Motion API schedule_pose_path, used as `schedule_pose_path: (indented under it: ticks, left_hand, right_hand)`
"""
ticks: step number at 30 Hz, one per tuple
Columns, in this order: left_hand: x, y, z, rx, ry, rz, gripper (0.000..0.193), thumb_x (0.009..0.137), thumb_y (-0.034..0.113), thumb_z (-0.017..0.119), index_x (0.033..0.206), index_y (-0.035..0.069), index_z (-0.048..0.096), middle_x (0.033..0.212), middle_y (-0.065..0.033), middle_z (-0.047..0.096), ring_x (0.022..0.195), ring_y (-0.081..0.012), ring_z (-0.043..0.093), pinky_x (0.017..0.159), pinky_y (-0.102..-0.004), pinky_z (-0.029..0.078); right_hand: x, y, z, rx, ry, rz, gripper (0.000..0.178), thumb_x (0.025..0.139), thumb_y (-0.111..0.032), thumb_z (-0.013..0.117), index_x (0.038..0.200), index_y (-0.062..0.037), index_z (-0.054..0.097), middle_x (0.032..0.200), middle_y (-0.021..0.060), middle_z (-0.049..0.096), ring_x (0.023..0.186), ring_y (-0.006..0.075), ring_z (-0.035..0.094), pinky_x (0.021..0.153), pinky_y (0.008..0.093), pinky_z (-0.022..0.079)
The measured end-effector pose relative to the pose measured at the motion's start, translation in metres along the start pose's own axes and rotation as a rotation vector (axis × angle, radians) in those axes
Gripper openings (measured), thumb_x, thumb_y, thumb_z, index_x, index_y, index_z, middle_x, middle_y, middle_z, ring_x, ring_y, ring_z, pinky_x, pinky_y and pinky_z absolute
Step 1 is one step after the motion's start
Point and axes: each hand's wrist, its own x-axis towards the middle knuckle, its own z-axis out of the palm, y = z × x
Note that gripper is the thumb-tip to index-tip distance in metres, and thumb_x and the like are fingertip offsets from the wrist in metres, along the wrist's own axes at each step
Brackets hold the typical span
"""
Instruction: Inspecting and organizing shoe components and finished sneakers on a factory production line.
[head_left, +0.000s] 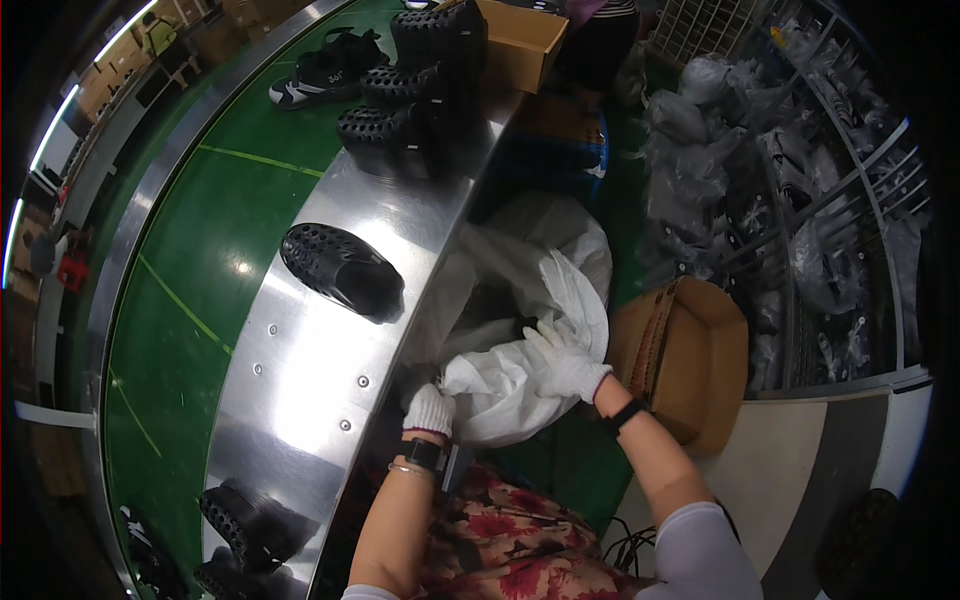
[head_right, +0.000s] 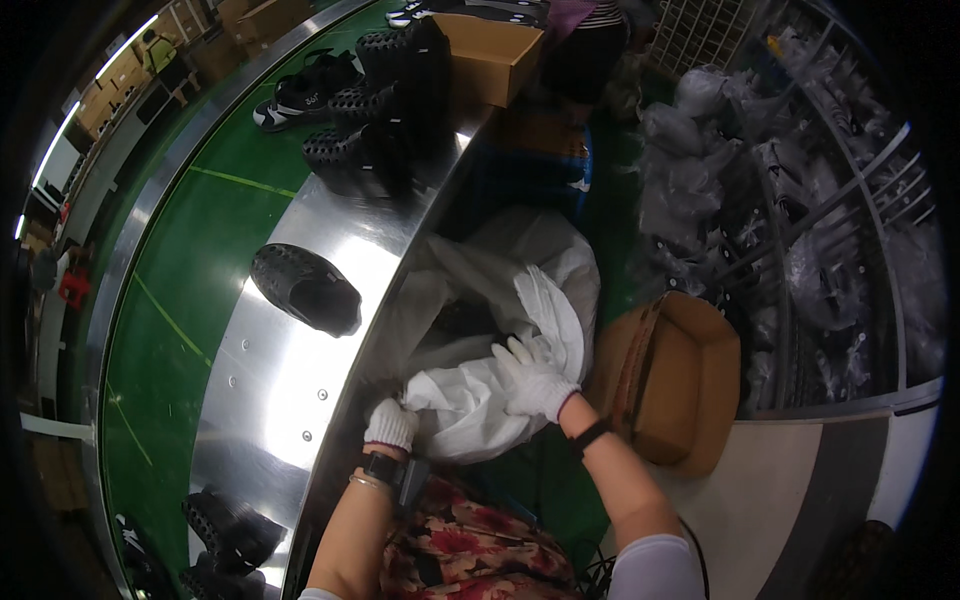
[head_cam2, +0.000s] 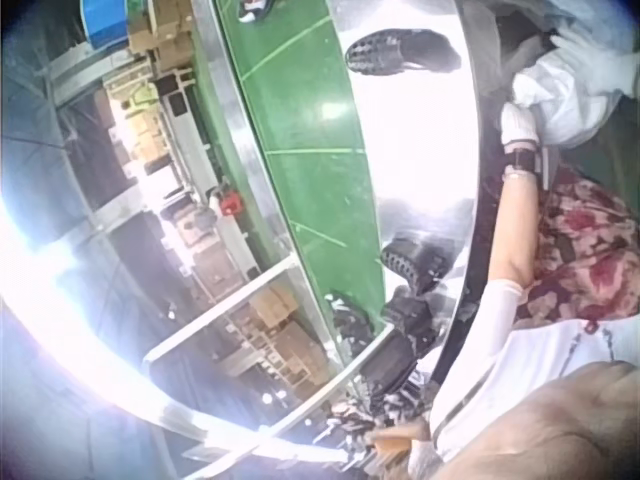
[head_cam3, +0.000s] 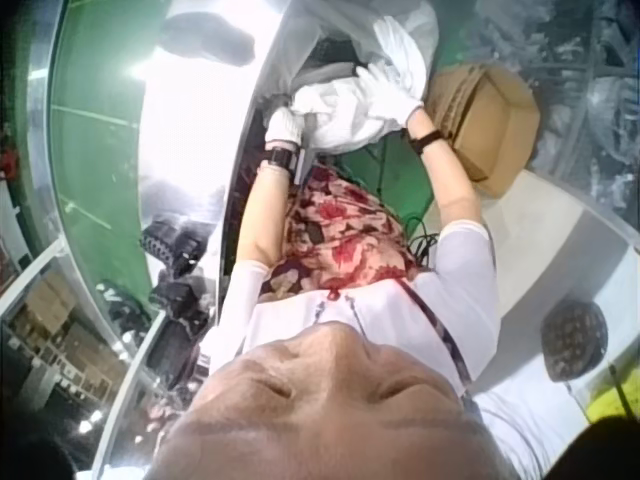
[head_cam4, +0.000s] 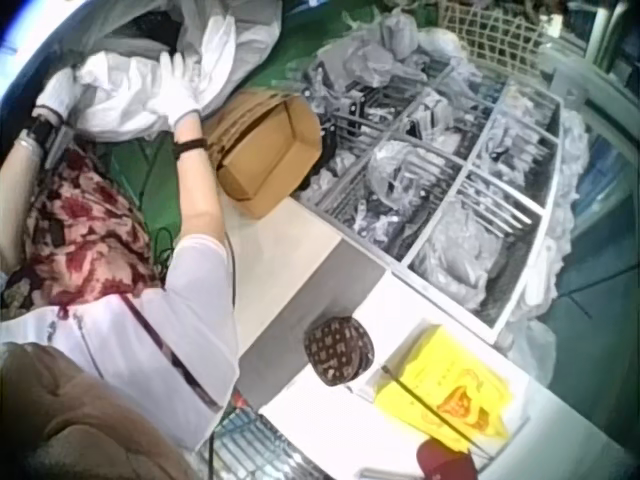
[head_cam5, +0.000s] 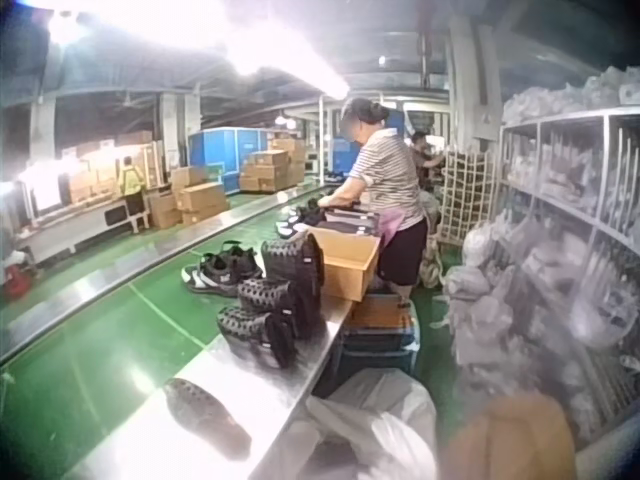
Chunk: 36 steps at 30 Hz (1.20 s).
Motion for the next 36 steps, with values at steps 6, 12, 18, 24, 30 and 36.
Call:
schedule_pose_path:
  ticks: [6, 12, 18, 24, 30, 36]
  left_hand:
    - [0.018, 0.002, -0.03, 0.063, -0.124, 0.088, 0.031, 0.097, 0.025, 0.059, 0.098, 0.0, 0.078, 0.103, -0.0216, 0.075, 0.097, -0.0336, 0.073, 0.083, -0.0428, 0.056]
    - [0.032, 0.028, -0.078, -1.586, -0.056, -0.479, 0.05, 0.099, 0.045, 0.058, 0.103, -0.001, 0.078, 0.108, -0.0245, 0.074, 0.102, -0.0357, 0.073, 0.089, -0.0422, 0.056]
    - [-0.022, 0.046, -0.069, -0.956, -0.214, -0.697, 0.073, 0.1, 0.066, 0.056, 0.127, -0.001, 0.068, 0.11, -0.0106, 0.071, 0.086, -0.0201, 0.07, 0.077, -0.0358, 0.058]
    - [0.005, 0.058, -0.004, -1.064, -0.247, -0.506, 0.053, 0.091, 0.045, 0.075, 0.117, -0.001, 0.074, 0.113, -0.0172, 0.075, 0.102, -0.0288, 0.072, 0.093, -0.0377, 0.055]
    - [-0.001, 0.048, -0.019, -0.626, -0.253, -0.563, 0.042, 0.079, 0.035, 0.078, 0.11, 0.006, 0.078, 0.114, -0.0249, 0.074, 0.112, -0.0369, 0.071, 0.096, -0.0417, 0.055]
    - [-0.007, 0.05, -0.051, -0.82, -0.046, -0.616, 0.051, 0.075, 0.038, 0.082, 0.11, 0.001, 0.078, 0.114, -0.0229, 0.076, 0.113, -0.0355, 0.072, 0.099, -0.0408, 0.056]
  right_hand:
    - [0.024, -0.001, 0.061, -0.265, -0.067, 0.038, 0.032, 0.089, -0.026, 0.062, 0.117, -0.0173, 0.074, 0.108, 0.0127, 0.076, 0.113, 0.0388, 0.067, 0.101, 0.0535, 0.048]
    - [0.047, -0.011, 0.015, 0.209, 0.651, 0.12, 0.011, 0.087, -0.017, 0.063, 0.091, -0.0071, 0.065, 0.082, 0.0206, 0.069, 0.079, 0.0434, 0.067, 0.07, 0.0557, 0.05]
    - [0.006, -0.082, 0.019, -0.204, 1.016, 0.084, 0.011, 0.089, -0.017, 0.065, 0.092, -0.0069, 0.067, 0.091, 0.0174, 0.067, 0.089, 0.0385, 0.064, 0.075, 0.0517, 0.049]
    - [-0.049, -0.123, 0.029, 0.493, 0.681, -0.09, 0.017, 0.095, -0.023, 0.07, 0.093, -0.006, 0.068, 0.078, 0.0154, 0.063, 0.075, 0.0393, 0.063, 0.067, 0.0498, 0.048]
    - [-0.043, -0.058, -0.022, 0.802, 0.138, -0.051, 0.027, 0.099, -0.029, 0.067, 0.115, -0.0081, 0.069, 0.101, 0.0162, 0.073, 0.096, 0.035, 0.072, 0.084, 0.045, 0.056]
    - [0.07, -0.026, 0.02, 0.099, -0.198, -0.184, 0.034, 0.097, -0.022, 0.058, 0.124, -0.0046, 0.069, 0.11, 0.0232, 0.075, 0.104, 0.0404, 0.073, 0.089, 0.0501, 0.057]
